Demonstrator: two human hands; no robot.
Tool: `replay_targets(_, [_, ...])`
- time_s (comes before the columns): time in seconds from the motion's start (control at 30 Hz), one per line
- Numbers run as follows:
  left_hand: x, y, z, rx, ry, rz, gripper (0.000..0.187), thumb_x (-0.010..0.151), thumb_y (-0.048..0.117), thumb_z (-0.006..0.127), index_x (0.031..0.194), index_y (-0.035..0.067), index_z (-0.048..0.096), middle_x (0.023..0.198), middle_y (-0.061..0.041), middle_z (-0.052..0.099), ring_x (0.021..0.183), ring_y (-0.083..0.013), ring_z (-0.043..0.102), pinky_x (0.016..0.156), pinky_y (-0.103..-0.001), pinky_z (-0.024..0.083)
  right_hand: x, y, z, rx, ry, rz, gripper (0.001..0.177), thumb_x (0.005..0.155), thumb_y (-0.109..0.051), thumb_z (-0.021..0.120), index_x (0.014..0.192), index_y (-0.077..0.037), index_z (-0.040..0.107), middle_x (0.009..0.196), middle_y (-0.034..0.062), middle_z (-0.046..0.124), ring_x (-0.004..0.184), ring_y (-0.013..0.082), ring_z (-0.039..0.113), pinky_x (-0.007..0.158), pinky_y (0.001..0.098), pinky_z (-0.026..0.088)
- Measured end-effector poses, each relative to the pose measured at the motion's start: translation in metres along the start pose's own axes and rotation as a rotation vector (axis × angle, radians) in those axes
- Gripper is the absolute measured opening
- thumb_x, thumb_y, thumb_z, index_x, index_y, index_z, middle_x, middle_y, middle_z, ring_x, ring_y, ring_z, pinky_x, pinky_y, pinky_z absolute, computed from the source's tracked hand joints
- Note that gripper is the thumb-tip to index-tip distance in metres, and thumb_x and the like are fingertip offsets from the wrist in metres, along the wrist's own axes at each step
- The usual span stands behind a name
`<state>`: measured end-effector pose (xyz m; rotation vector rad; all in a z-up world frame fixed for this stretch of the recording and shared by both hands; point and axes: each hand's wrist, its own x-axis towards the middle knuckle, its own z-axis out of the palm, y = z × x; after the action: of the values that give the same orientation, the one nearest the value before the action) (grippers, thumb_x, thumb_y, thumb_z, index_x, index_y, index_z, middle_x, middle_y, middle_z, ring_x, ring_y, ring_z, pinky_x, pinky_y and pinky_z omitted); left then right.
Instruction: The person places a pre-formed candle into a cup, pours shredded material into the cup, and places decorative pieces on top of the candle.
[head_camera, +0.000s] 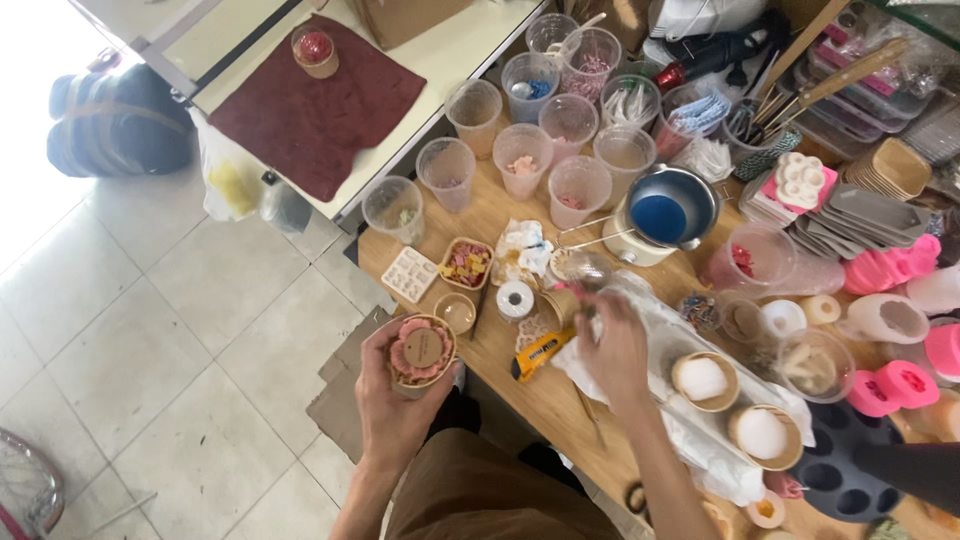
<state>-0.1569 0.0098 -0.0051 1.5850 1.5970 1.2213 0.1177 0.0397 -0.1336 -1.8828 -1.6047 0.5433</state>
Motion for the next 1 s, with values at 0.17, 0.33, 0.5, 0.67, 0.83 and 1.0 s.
replay_targets(0.17, [0.056,-0.020,-0.006,0.025,-0.126,0.054,0.070,0.071,0.012,0.091,0.130,0.003,0.052,0.120,-0.014,0.070,0.108,-0.0217,0.072,0.092,-0.034,0.060,0.097,0.079,0.080,-0.477,-0.166,0.324,0.034,0.082,-0.034,0.074,0.110,-0.014,0.075,0.134,0.0171,0.064,0.134,0.0369,0.053,0.107,0.0553,0.043])
replay_targets(0.33, [0.124,-0.031,-0.023,-0.124,-0.454,0.195,0.072,0.073,0.015,0.090,0.132,0.004,0.049,0.126,-0.017,0.068,0.113,-0.0299,0.072,0.093,-0.038,0.059,0.113,0.102,0.100,-0.445,-0.130,0.509,0.085,0.066,-0.042,0.085,0.139,-0.010,0.056,0.139,0.0184,0.059,0.134,0.0397,0.048,0.110,0.0724,0.022])
replay_targets(0.5, [0.175,-0.048,-0.030,-0.115,-0.582,0.317,0.070,0.074,0.019,0.090,0.130,0.004,0.050,0.129,-0.018,0.066,0.112,-0.0341,0.070,0.092,-0.041,0.057,0.073,0.048,0.078,-0.470,0.086,0.474,0.067,0.078,-0.030,0.078,0.143,-0.022,0.062,0.137,0.0099,0.068,0.139,0.0348,0.053,0.124,0.0672,0.020])
replay_targets(0.67, [0.199,-0.056,-0.024,-0.150,-0.683,0.313,0.074,0.074,0.023,0.091,0.131,0.004,0.048,0.124,-0.016,0.068,0.109,-0.0319,0.071,0.091,-0.040,0.057,0.048,-0.007,0.044,-0.425,0.194,0.405,0.077,0.072,-0.041,0.083,0.138,-0.007,0.061,0.134,0.0177,0.064,0.129,0.0384,0.055,0.111,0.0708,0.020])
replay_targets(0.83, [0.200,-0.047,-0.011,-0.262,-0.754,0.354,0.068,0.080,0.022,0.090,0.130,0.005,0.048,0.123,-0.015,0.067,0.108,-0.0299,0.073,0.090,-0.038,0.059,0.011,-0.112,-0.016,0.019,0.375,0.356,0.071,0.076,-0.018,0.083,0.141,-0.007,0.056,0.131,0.0163,0.064,0.124,0.0301,0.063,0.108,0.0445,0.048])
replay_targets(1.0, [0.188,-0.035,-0.007,-0.270,-0.751,0.439,0.077,0.077,0.018,0.091,0.136,0.003,0.044,0.125,-0.019,0.066,0.111,-0.0351,0.071,0.094,-0.042,0.058,0.024,-0.233,-0.048,0.090,0.226,-0.048,0.078,0.067,-0.009,0.080,0.141,-0.007,0.056,0.137,0.0163,0.060,0.129,0.0321,0.059,0.106,0.0432,0.046])
